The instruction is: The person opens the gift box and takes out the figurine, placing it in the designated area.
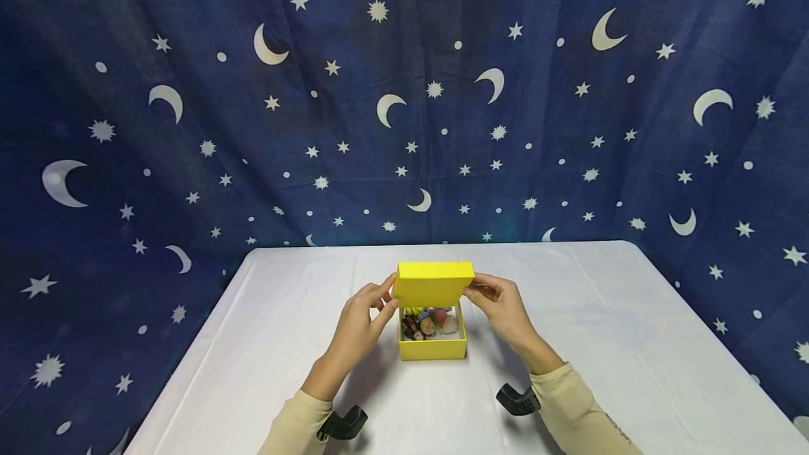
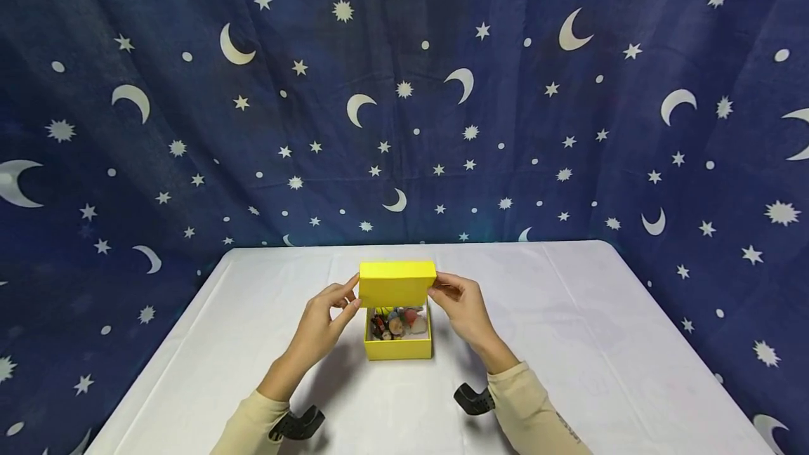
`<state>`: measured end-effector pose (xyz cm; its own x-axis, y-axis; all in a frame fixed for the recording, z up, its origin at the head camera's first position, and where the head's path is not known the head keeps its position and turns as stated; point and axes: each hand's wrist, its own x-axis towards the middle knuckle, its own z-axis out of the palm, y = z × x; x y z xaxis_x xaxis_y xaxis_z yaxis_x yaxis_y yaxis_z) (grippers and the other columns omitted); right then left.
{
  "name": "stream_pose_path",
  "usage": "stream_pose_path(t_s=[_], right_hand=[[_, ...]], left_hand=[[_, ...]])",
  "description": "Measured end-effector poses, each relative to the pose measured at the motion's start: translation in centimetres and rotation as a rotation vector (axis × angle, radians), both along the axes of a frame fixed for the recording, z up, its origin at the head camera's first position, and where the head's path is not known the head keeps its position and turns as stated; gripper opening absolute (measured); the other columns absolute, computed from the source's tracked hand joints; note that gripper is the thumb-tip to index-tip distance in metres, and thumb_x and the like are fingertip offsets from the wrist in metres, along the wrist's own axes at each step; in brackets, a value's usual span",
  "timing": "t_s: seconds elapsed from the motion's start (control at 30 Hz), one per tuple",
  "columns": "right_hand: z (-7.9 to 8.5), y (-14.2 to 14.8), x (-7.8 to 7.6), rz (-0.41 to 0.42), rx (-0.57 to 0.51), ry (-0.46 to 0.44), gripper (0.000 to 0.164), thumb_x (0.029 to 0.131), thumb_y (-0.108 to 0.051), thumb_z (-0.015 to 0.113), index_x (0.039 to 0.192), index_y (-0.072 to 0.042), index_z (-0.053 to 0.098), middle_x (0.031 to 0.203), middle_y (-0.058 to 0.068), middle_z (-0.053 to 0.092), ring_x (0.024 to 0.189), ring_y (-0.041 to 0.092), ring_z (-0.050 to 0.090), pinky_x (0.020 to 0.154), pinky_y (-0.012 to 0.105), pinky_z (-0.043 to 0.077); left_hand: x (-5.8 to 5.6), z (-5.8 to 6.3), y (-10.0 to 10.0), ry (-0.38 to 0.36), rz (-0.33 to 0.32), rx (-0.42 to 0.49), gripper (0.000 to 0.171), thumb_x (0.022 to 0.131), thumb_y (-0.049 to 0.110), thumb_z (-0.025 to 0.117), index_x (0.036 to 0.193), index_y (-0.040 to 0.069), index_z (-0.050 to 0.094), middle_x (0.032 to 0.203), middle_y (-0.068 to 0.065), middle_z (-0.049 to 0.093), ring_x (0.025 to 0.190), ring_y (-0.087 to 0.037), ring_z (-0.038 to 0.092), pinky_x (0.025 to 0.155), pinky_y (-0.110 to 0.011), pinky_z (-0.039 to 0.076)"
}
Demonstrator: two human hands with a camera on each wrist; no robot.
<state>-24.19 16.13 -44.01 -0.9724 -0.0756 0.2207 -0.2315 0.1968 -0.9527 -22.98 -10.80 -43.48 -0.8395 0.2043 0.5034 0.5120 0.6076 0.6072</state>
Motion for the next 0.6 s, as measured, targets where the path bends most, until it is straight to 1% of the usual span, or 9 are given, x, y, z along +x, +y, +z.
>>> stream_pose_path(t_s=[0.13,0.27,0.4,0.53,0.6], right_hand=[[-0.12,0.02,0.08,0.030,-0.018,0.039,0.038,0.099,-0.011,0.065,0.133,0.006,0.063,0.118,0.024,0.071,0.096,0.000,0.067,0.089,0.014,0.053],[-0.26,0.15,0.19,0.053,-0.039,0.056,0.040,0.099,-0.011,0.063,0.135,0.007,0.060,0.118,0.025,0.070,0.099,0.003,0.068,0.089,0.014,0.054],[-0.28,0.27,0.29,0.055,-0.037,0.044,0.042,0.100,-0.009,0.061,0.138,0.009,0.056,0.121,0.027,0.068,0.101,0.001,0.067,0.090,0.014,0.053],[-0.25,0.45,0.17,0.077,-0.026,0.050,0.044,0.102,-0.005,0.058,0.143,0.008,0.051,0.125,0.030,0.066,0.100,0.000,0.066,0.090,0.014,0.053],[-0.33,0.52,0.08,0.106,-0.013,0.063,0.044,0.103,-0.005,0.054,0.145,0.008,0.049,0.127,0.031,0.064,0.100,0.006,0.068,0.089,0.015,0.054]], left_hand=[[0.05,0.22,-0.15,-0.038,-0.038,0.010,0.049,0.099,0.018,0.066,0.146,0.012,0.055,0.094,0.001,0.070,0.083,-0.009,0.062,0.083,-0.034,0.058],[0.19,0.32,-0.22,-0.078,-0.067,0.037,0.051,0.100,0.019,0.064,0.149,0.014,0.052,0.102,-0.002,0.074,0.090,-0.014,0.068,0.088,-0.037,0.059],[0.26,0.32,-0.34,-0.125,-0.102,0.061,0.050,0.102,0.020,0.061,0.150,0.017,0.050,0.109,-0.009,0.076,0.100,-0.021,0.071,0.093,-0.040,0.058],[0.26,0.48,-0.58,-0.188,-0.136,0.096,0.049,0.103,0.020,0.058,0.151,0.019,0.049,0.120,-0.008,0.074,0.108,-0.023,0.072,0.097,-0.042,0.057],[0.29,0.48,-0.80,-0.217,-0.146,0.118,0.048,0.104,0.020,0.057,0.152,0.019,0.048,0.126,-0.008,0.072,0.111,-0.024,0.071,0.099,-0.042,0.056]])
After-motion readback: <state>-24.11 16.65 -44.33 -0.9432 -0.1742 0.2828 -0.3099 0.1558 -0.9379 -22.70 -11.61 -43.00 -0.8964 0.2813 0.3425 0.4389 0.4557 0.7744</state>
